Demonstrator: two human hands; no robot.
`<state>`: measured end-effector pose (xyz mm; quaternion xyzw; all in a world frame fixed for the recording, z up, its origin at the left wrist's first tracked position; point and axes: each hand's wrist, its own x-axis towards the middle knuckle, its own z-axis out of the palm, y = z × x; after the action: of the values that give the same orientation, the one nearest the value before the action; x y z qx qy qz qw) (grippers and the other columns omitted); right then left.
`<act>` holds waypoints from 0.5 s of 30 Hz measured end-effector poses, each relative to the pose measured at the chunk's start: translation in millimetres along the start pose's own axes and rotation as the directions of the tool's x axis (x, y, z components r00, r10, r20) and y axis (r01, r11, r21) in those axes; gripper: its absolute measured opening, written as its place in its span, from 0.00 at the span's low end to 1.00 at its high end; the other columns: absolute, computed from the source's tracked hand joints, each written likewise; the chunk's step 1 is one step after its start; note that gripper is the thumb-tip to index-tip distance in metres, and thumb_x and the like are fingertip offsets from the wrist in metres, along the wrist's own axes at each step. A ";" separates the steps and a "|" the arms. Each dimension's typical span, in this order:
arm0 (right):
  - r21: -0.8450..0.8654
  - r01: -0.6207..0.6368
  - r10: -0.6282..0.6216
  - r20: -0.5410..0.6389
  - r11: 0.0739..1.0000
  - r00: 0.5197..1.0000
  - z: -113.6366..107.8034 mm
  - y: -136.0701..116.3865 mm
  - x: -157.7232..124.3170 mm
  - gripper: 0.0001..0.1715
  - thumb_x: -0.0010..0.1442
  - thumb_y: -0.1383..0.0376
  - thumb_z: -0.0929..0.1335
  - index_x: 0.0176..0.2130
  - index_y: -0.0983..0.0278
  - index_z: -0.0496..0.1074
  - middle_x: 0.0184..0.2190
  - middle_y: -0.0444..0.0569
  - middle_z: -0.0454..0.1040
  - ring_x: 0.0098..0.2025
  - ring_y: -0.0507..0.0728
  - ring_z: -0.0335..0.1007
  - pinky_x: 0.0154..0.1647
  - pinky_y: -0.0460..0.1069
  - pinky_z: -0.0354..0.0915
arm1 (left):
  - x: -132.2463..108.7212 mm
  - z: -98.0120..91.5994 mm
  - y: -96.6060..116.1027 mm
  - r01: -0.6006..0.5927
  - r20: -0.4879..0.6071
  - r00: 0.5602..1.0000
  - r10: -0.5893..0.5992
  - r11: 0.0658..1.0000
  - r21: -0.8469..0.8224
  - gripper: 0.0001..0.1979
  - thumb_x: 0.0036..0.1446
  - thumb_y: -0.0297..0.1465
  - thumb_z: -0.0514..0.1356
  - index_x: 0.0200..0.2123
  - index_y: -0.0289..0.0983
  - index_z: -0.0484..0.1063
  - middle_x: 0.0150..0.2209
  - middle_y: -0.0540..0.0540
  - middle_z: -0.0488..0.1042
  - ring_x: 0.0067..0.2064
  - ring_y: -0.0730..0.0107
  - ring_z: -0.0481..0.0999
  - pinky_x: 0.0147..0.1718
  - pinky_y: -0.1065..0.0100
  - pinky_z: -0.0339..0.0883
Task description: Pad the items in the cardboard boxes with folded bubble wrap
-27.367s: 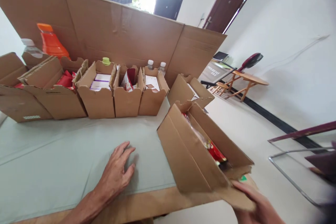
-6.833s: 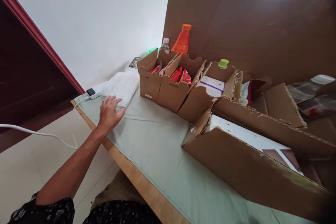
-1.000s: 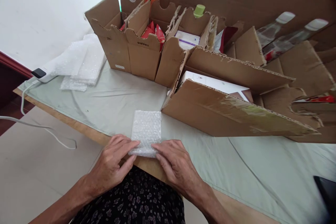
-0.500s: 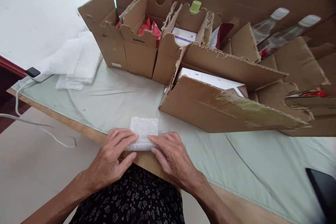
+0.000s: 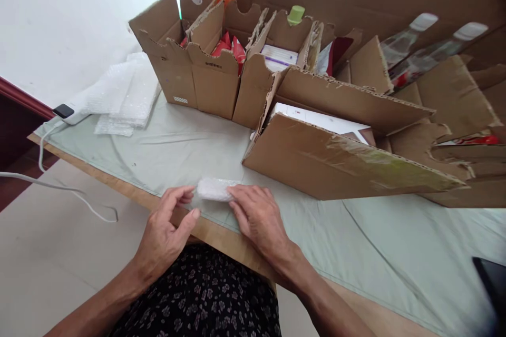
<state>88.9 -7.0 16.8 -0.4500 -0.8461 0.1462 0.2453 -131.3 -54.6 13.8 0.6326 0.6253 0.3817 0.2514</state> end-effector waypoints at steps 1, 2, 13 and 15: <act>0.104 -0.069 0.073 -0.028 0.992 0.997 -1.6 0.0 -0.8 0.15 0.70 0.69 0.65 0.52 0.61 0.77 0.47 0.52 0.83 0.47 0.61 0.78 0.48 0.57 0.70 | -4.8 -0.1 2.5 0.067 0.032 0.997 -0.064 0.994 -0.089 0.15 0.66 0.36 0.60 0.53 0.39 0.74 0.45 0.43 0.81 0.46 0.61 0.82 0.46 0.61 0.80; 0.211 -0.139 0.151 -0.039 0.968 0.988 -3.2 -1.7 -2.8 0.14 0.70 0.68 0.65 0.52 0.60 0.77 0.46 0.51 0.83 0.47 0.60 0.79 0.49 0.56 0.71 | -8.4 1.4 5.3 0.121 0.077 0.991 -0.109 0.978 -0.172 0.14 0.66 0.36 0.60 0.53 0.40 0.74 0.45 0.43 0.82 0.46 0.61 0.83 0.47 0.62 0.80; 0.538 -0.271 0.281 0.065 0.798 0.957 -38.1 -14.4 -49.6 0.23 0.64 0.59 0.70 0.58 0.58 0.73 0.57 0.53 0.76 0.55 0.60 0.75 0.57 0.54 0.72 | -8.6 30.6 41.6 -0.006 0.123 0.991 0.047 0.948 -0.319 0.12 0.61 0.27 0.61 0.47 0.42 0.78 0.43 0.47 0.83 0.43 0.66 0.83 0.42 0.69 0.80; 0.498 -0.256 0.246 0.087 0.828 0.965 -55.7 -10.2 -51.8 0.34 0.63 0.55 0.72 0.65 0.59 0.67 0.58 0.55 0.74 0.53 0.60 0.75 0.55 0.54 0.73 | -8.9 30.2 47.1 -0.116 0.125 0.980 0.155 0.955 -0.274 0.13 0.60 0.24 0.59 0.45 0.42 0.78 0.40 0.48 0.82 0.39 0.68 0.83 0.38 0.71 0.79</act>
<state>136.9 -54.3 53.5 -0.4757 -0.7139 0.3978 0.3253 -78.3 -62.8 32.2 0.6608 0.5038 0.4311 0.3518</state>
